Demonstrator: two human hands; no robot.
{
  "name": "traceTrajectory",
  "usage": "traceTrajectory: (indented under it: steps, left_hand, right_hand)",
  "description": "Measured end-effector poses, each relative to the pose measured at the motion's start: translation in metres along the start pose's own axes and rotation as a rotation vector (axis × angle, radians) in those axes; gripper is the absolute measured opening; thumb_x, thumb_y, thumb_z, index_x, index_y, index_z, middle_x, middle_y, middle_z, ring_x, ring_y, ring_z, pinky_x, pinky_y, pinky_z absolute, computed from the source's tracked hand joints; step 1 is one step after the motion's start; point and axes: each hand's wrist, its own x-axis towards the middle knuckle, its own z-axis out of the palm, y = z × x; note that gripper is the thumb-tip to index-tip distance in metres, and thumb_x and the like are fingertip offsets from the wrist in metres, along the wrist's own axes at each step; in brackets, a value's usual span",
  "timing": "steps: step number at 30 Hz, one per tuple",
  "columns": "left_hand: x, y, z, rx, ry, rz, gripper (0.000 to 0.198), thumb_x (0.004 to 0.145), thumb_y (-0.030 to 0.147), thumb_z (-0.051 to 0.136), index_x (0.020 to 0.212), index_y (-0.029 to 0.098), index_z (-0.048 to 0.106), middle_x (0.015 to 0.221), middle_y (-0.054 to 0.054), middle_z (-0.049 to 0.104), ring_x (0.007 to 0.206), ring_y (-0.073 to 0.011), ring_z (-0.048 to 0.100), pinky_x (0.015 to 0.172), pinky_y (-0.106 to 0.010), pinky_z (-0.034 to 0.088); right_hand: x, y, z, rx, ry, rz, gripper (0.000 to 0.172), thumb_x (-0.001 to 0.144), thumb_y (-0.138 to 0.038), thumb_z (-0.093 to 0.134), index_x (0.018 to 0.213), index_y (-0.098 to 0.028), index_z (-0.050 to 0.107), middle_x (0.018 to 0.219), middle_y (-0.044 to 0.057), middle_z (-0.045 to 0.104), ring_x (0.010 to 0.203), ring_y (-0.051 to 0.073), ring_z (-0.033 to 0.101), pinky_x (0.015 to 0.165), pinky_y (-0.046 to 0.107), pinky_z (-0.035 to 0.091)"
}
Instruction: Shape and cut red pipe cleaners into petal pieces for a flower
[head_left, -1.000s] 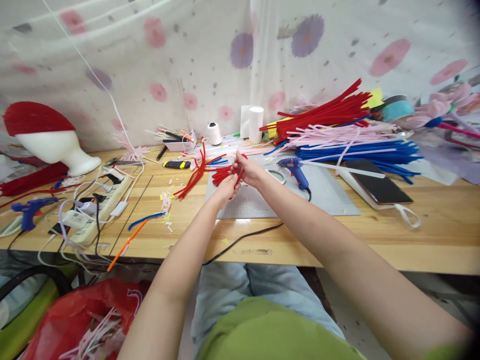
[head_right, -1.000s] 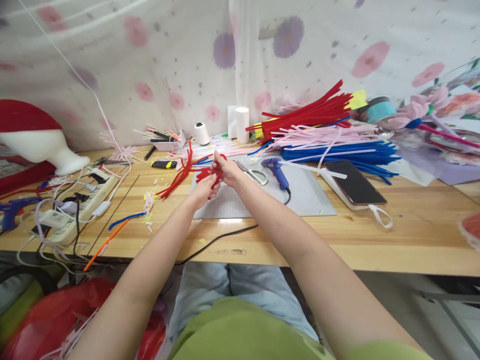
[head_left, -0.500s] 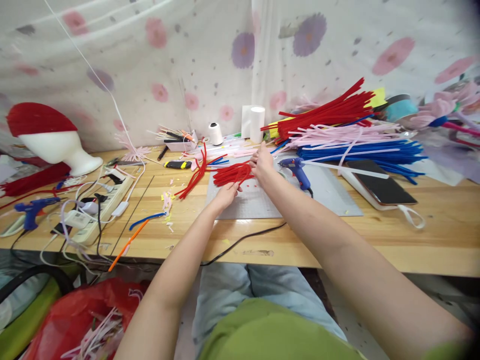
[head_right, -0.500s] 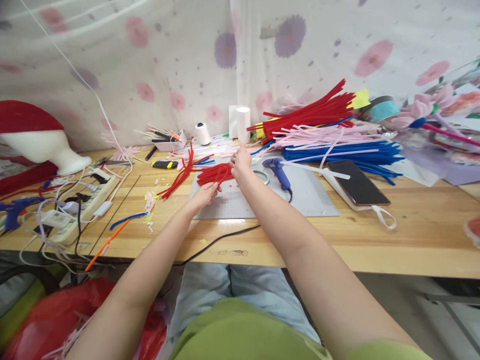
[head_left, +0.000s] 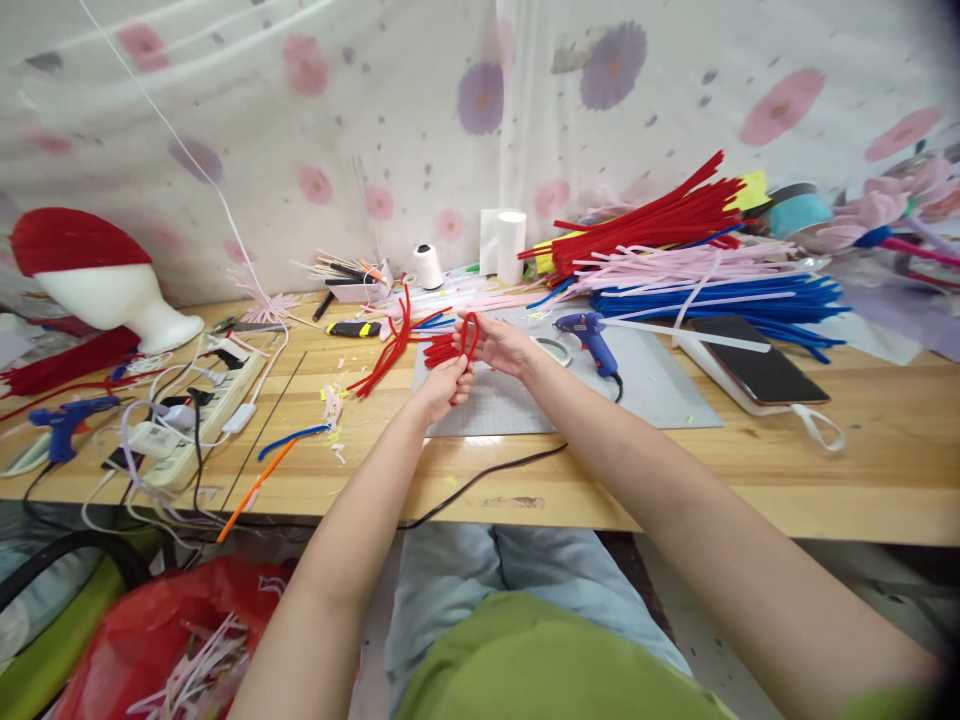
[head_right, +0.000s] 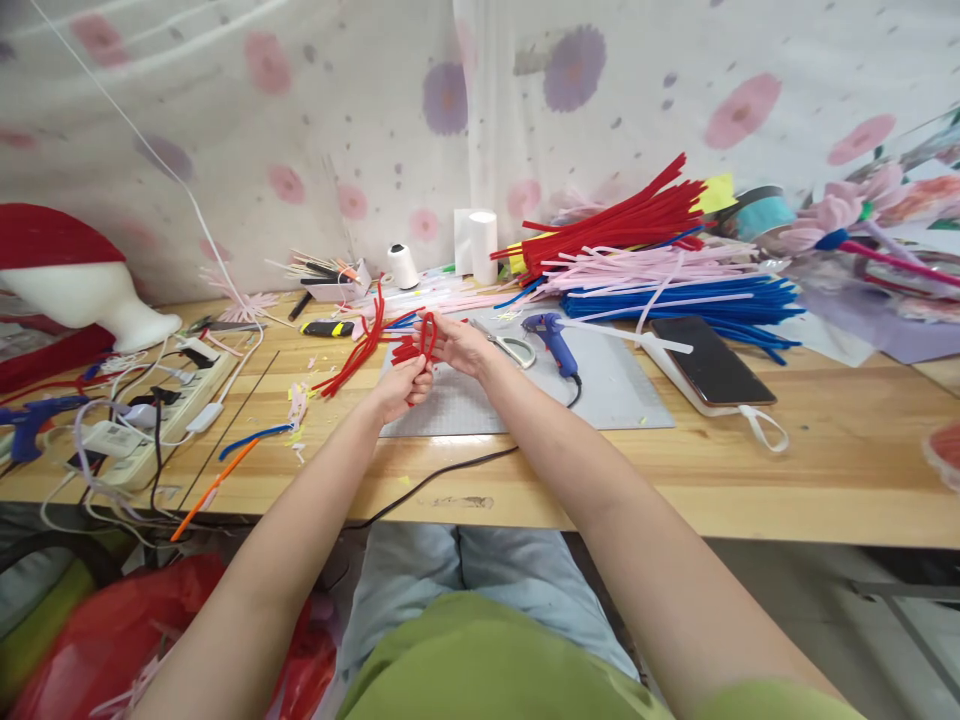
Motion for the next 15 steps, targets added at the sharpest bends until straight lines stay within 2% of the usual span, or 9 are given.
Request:
traceTrajectory:
  steps: [9, 15]
  left_hand:
    - [0.001, -0.005, 0.003, -0.053, -0.031, -0.043, 0.026, 0.084, 0.038, 0.047, 0.071, 0.016, 0.041, 0.049, 0.009, 0.024, 0.036, -0.0009, 0.018, 0.035, -0.012, 0.009]
    - [-0.001, -0.008, 0.008, 0.029, 0.043, 0.051, 0.025, 0.085, 0.036, 0.044, 0.071, 0.016, 0.044, 0.048, 0.009, 0.024, 0.036, -0.0017, 0.017, 0.037, -0.014, 0.010]
  right_hand:
    - [0.009, 0.005, 0.001, 0.035, 0.150, -0.043, 0.016, 0.086, -0.018, 0.049, 0.078, -0.013, 0.062, 0.064, 0.001, 0.065, 0.062, 0.009, 0.062, 0.073, 0.026, 0.053]
    - [0.015, 0.012, 0.002, 0.129, 0.239, -0.046, 0.016, 0.085, -0.015, 0.049, 0.073, -0.014, 0.059, 0.058, -0.002, 0.062, 0.055, 0.007, 0.059, 0.069, 0.024, 0.054]
